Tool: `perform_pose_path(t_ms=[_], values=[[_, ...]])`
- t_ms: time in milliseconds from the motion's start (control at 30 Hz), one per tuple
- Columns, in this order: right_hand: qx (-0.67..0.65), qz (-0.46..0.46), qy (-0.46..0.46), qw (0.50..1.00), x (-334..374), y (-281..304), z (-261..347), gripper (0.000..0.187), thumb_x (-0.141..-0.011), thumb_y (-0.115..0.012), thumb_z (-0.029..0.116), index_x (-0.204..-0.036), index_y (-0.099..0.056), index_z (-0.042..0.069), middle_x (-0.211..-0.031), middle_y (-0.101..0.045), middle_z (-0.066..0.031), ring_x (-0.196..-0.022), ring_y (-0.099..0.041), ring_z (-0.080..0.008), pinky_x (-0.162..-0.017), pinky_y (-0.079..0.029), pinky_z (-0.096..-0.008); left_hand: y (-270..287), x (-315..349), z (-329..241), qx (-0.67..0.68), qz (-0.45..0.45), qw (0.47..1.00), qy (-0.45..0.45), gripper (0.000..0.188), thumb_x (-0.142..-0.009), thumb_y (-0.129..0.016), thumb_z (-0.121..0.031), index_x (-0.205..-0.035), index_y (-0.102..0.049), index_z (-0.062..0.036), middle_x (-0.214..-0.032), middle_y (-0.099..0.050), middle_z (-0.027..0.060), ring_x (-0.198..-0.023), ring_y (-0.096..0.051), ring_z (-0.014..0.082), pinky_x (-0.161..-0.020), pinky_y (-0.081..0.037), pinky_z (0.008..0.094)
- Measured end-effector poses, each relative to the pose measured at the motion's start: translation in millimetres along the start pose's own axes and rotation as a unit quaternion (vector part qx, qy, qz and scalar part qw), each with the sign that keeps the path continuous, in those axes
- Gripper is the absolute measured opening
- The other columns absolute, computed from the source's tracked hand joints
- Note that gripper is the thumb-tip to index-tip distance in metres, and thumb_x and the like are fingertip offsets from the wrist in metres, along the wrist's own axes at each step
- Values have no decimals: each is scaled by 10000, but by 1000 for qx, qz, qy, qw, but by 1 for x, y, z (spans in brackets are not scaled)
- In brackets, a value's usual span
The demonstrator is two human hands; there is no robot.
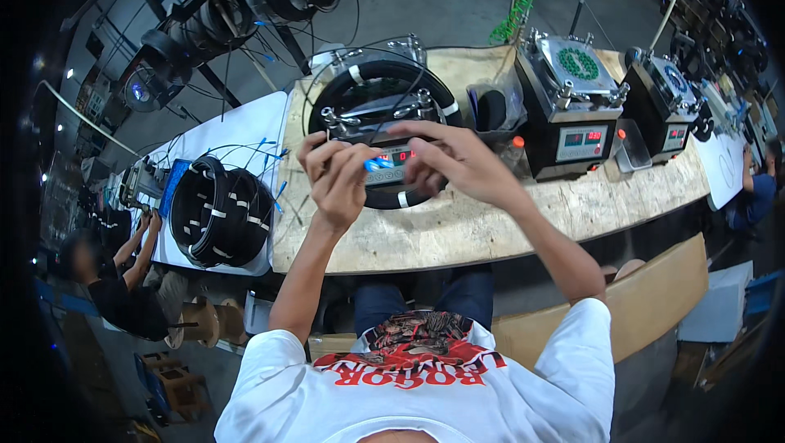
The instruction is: Processing a cable coil using a specialized assembly or testing machine.
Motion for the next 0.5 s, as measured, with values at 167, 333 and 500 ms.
perform_pose_path(t_ms=[167,333,500], values=[[78,-45,105,990,-31,-27,-6,377,-1050,-503,306,-1264,-648,32,-904,-647,20,-744,-483,-33,-635,-385,-184,-2,-6,7,-23,-10,995,-92,262,-747,-732,-190,-1004,-742,-144,-994,-688,-51,-956,-543,147,-950,-405,394],[-73,-98,63,991,-43,-35,-7,337,-1012,-588,260,-1184,-676,-16,-954,-696,-26,-859,-613,-57,-748,-488,-184,2,-13,29,134,34,989,-52,345,-729,-721,-49,-1074,-725,-57,-1074,-702,34,-998,-622,210,-863,-510,348],[-8,-153,91,984,-64,-12,1,227,-972,-618,107,-1145,-685,-23,-1021,-703,-69,-902,-660,-98,-808,-546,-239,6,-30,49,211,144,966,20,536,-659,-757,64,-1179,-670,-31,-1206,-659,122,-1134,-610,290,-964,-516,369]])
Point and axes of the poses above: each hand's wrist, its own x-axis away from the middle knuckle, its own y-axis out of the back of the hand, z = x × y, the point moved 1 cm from there along -x, towards the middle knuckle
